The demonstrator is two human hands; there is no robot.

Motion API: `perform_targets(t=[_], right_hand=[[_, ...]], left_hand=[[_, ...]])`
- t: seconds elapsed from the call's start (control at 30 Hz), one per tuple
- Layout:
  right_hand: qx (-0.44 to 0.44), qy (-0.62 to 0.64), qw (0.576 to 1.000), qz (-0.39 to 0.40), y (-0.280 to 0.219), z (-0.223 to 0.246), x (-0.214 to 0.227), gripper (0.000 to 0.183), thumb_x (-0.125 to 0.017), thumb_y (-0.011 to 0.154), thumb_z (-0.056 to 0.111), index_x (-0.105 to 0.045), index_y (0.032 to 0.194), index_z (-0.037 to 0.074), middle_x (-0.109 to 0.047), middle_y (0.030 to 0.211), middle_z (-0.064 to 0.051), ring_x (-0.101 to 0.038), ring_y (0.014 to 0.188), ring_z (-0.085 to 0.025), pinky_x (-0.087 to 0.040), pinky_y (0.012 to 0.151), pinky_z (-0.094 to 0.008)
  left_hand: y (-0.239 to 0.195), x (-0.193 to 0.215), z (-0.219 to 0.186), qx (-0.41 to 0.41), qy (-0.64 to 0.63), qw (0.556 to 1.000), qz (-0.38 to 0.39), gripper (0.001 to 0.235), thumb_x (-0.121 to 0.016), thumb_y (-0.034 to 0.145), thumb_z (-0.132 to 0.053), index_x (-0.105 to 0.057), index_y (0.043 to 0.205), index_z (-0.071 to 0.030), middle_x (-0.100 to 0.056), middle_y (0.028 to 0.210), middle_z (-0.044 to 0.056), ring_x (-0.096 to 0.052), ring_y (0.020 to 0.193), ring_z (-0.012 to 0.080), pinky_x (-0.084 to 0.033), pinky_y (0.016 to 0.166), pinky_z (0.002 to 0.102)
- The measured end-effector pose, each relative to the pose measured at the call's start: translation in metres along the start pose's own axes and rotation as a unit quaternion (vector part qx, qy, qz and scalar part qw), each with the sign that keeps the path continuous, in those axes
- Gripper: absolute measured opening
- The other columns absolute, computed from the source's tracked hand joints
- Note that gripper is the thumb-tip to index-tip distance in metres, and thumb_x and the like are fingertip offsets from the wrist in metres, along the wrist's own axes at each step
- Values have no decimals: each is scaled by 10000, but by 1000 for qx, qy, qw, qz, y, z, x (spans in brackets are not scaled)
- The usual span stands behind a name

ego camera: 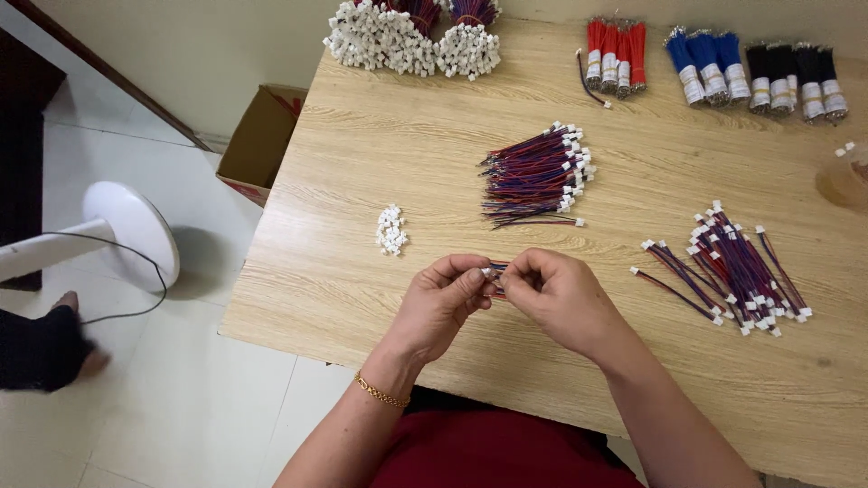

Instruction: Attaching small plastic connectors to the ends of individual wires in a bundle

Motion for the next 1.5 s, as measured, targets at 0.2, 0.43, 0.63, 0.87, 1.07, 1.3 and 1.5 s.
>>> perform_targets(t=[0.2,0.43,0.63,0.87,1.07,1.3,1.5], right_hand=[[-20,-8,1000,-7,1,-5,-1,90,-694,797,128,-700,762,45,-560,592,-31,-499,599,-124,-429,551,-258],[19,-121,992,-10,0,9,0,101,-718,777,165,-700,761,67,-637,611,-94,-596,609,-182,-486,581,-319],[52,-129,990,-3,1,7,-3,82,-695,793,158,-690,781,77,-595,623,-94,-589,635,-200,-493,612,-335],[56,-132,990,5,2,1,-4,106,-678,822,175,-675,785,76,-580,615,-95,-585,639,-209,-489,627,-339],[59,-94,994,17,5,-10,-5,117,-671,830,163,-680,789,54,-593,623,-111,-573,654,-201,-489,642,-342],[104,-55,993,-7,-3,22,7,134,-670,863,156,-700,955,63,-624,690,-98,-582,657,-182,-503,652,-317],[186,-86,979,1,-10,40,12,67,-689,854,134,-715,902,95,-624,773,-102,-627,720,-219,-517,678,-329]], left_hand=[[1,5,0,-40,71,997,-13,161,-662,895,-50,-670,1037,27,-697,890,131,-708,779,178,-606,675,247],[1,5,-6,-72,155,985,-3,156,-672,890,-46,-687,1030,20,-702,865,118,-701,786,163,-602,699,256],[4,8,-1,-83,177,981,-2,138,-657,889,-4,-690,1017,37,-679,793,137,-686,728,174,-606,676,290],[6,8,-1,-81,205,975,2,121,-654,889,6,-687,1000,42,-676,792,134,-669,712,163,-596,666,289],[12,12,4,-69,225,972,5,117,-646,892,9,-677,999,46,-679,816,133,-668,723,160,-593,667,271],[15,0,-5,-21,93,995,-23,183,-650,908,-58,-648,1055,49,-670,843,135,-697,725,190,-618,659,280],[11,-5,-3,40,5,999,-19,208,-663,902,-91,-633,1069,29,-683,859,142,-711,734,194,-620,657,288]])
Point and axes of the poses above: each hand's wrist, its own y-axis towards the middle knuckle, its own x-axis out of the back of the hand, z = x × y, the point moved 6 cm from there along y, towards the middle knuckle
